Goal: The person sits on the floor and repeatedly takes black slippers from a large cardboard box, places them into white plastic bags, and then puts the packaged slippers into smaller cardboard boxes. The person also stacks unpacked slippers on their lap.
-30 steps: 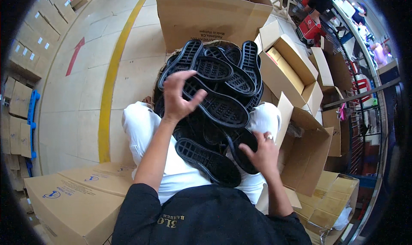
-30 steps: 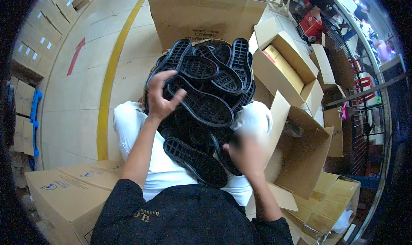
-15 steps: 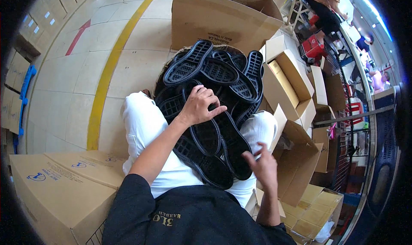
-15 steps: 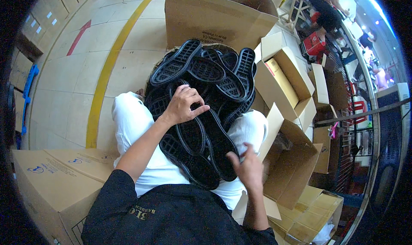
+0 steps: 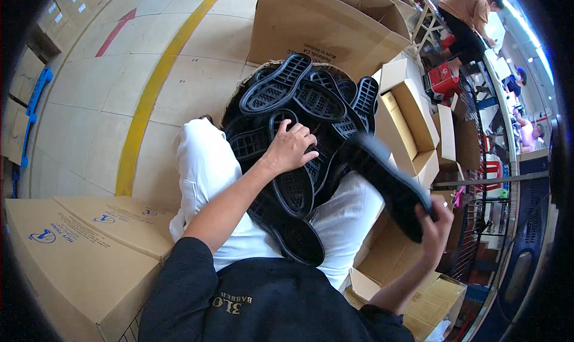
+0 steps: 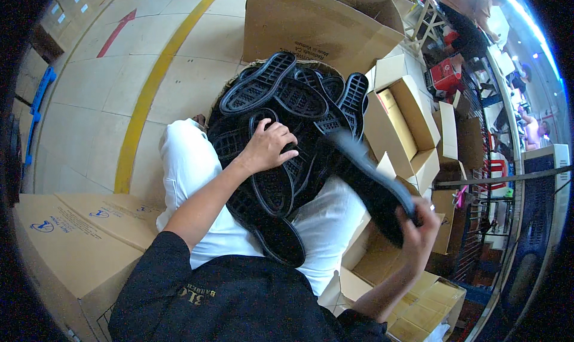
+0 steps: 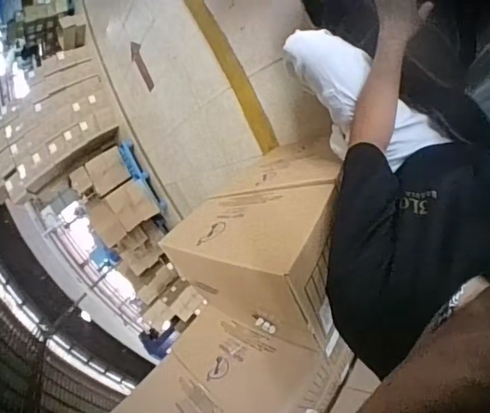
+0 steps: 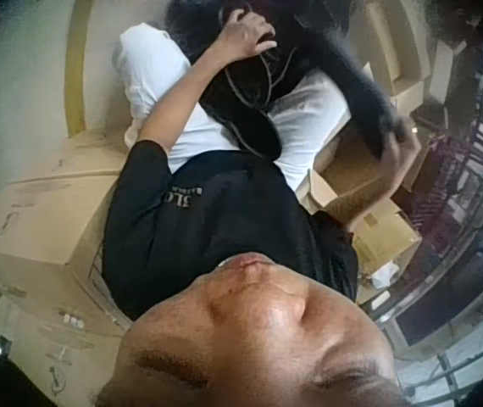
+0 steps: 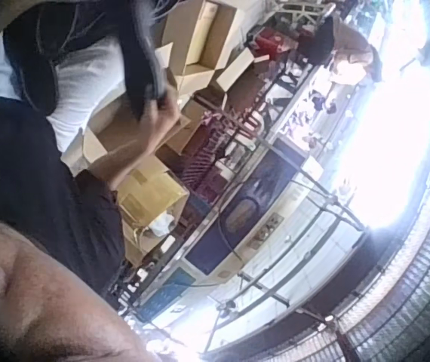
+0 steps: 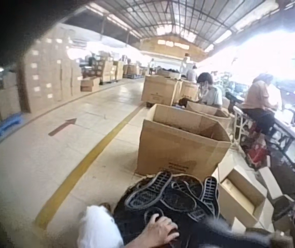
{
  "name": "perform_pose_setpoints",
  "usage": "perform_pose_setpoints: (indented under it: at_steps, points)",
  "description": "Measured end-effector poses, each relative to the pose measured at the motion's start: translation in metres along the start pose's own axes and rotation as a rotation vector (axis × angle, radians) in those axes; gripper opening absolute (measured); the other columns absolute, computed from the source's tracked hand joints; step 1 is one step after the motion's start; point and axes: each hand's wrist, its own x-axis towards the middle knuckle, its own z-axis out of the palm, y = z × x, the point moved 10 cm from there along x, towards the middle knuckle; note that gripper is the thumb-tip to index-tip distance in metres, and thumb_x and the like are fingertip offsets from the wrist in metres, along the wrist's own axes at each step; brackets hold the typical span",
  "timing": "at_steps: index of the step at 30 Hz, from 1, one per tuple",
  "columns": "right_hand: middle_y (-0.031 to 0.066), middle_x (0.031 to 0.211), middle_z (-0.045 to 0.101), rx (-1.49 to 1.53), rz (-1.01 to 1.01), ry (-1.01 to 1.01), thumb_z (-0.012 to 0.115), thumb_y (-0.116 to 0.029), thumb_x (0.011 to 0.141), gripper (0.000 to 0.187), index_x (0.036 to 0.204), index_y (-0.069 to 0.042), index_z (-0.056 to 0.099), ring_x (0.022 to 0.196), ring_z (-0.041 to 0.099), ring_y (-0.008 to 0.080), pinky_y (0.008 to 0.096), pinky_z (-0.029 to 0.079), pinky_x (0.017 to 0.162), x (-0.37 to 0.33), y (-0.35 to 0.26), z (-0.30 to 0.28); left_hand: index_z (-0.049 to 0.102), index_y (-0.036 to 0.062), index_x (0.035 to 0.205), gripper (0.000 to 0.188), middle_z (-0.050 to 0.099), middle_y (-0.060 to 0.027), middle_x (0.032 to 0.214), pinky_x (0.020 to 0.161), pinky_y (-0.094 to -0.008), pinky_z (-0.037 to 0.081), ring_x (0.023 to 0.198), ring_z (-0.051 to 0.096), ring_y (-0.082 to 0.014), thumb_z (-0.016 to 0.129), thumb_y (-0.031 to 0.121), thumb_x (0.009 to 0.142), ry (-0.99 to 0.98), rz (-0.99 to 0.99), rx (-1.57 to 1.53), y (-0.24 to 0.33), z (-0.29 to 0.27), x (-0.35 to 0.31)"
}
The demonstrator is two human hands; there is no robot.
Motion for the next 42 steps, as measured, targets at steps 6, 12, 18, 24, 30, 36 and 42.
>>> perform_pose_setpoints:
  at_steps: [6, 12, 18, 24, 30, 36, 42]
  points:
    - [0.0097, 0.102, 0.061, 0.446, 0.028, 0.314, 0.066, -0.006, 0.077, 0.042, 0.117, 0.000, 0.054, 0.091, 0.057, 0.0148, 0.0269, 0.044, 0.082, 0.103, 0.044, 0.023, 0.062, 0.0136, 0.091, 0.027, 0.053, -0.0052, 0.095, 0.098, -0.0478, 0.026, 0.103, 0.048, -0.0211, 0.067, 0.033, 0.072, -0.049, -0.014, 0.056, -0.004, 0.007, -0.005]
    - [0.0076, 0.097, 0.063, 0.756, 0.220, 0.045, 0.067, -0.011, 0.077, 0.046, 0.119, 0.000, 0.052, 0.078, 0.060, 0.0118, 0.0224, 0.047, 0.070, 0.187, 0.154, 0.126, 0.063, 0.0136, 0.088, 0.025, 0.053, -0.0052, 0.095, 0.099, -0.0468, 0.025, 0.103, 0.047, -0.0203, 0.067, 0.032, 0.071, -0.050, 0.018, 0.013, 0.003, 0.012, 0.005]
    - [0.0081, 0.092, 0.063, 0.482, 0.336, -0.005, 0.063, -0.010, 0.080, 0.044, 0.121, 0.000, 0.050, 0.070, 0.058, 0.0069, 0.0194, 0.044, 0.055, 0.176, 0.188, 0.171, 0.064, 0.0140, 0.088, 0.026, 0.053, -0.0049, 0.095, 0.099, -0.0465, 0.025, 0.102, 0.047, -0.0197, 0.067, 0.032, 0.071, -0.094, -0.018, 0.067, -0.002, 0.012, -0.002]
    - [0.0070, 0.099, 0.061, 0.206, 0.071, 0.197, 0.060, -0.006, 0.083, 0.037, 0.119, -0.001, 0.053, 0.085, 0.056, 0.0092, 0.0204, 0.043, 0.078, 0.187, 0.190, 0.137, 0.063, 0.0139, 0.091, 0.027, 0.052, -0.0041, 0.096, 0.099, -0.0461, 0.025, 0.102, 0.047, -0.0196, 0.068, 0.031, 0.071, -0.133, -0.030, 0.069, -0.001, 0.012, -0.001]
    - [0.0064, 0.105, 0.061, 0.554, 0.205, 0.016, 0.059, -0.010, 0.084, 0.036, 0.119, -0.002, 0.053, 0.090, 0.056, 0.0100, 0.0219, 0.043, 0.080, 0.178, 0.212, 0.162, 0.063, 0.0139, 0.092, 0.028, 0.051, -0.0045, 0.095, 0.099, -0.0465, 0.025, 0.103, 0.047, -0.0201, 0.067, 0.032, 0.072, -0.125, 0.002, 0.065, 0.003, 0.014, 0.002]
    - [0.0134, 0.099, 0.061, 0.116, 0.192, 0.338, 0.065, -0.020, 0.079, 0.037, 0.112, -0.007, 0.057, 0.086, 0.058, 0.0196, 0.0278, 0.045, 0.081, 0.145, 0.159, 0.123, 0.063, 0.0125, 0.090, 0.026, 0.052, -0.0055, 0.094, 0.099, -0.0478, 0.025, 0.103, 0.048, -0.0208, 0.067, 0.030, 0.072, -0.129, 0.000, 0.036, 0.005, 0.012, 0.006]
    - [0.0106, 0.069, 0.060, -0.140, -0.087, 0.030, 0.066, -0.020, 0.076, 0.015, 0.081, -0.007, 0.063, 0.065, 0.058, 0.0264, 0.0348, 0.044, 0.064, 0.035, 0.037, 0.154, 0.065, 0.0101, 0.082, 0.023, 0.055, -0.0056, 0.089, 0.099, -0.0480, 0.025, 0.102, 0.048, -0.0204, 0.065, 0.031, 0.074, -0.149, -0.026, 0.040, -0.003, 0.006, -0.004]
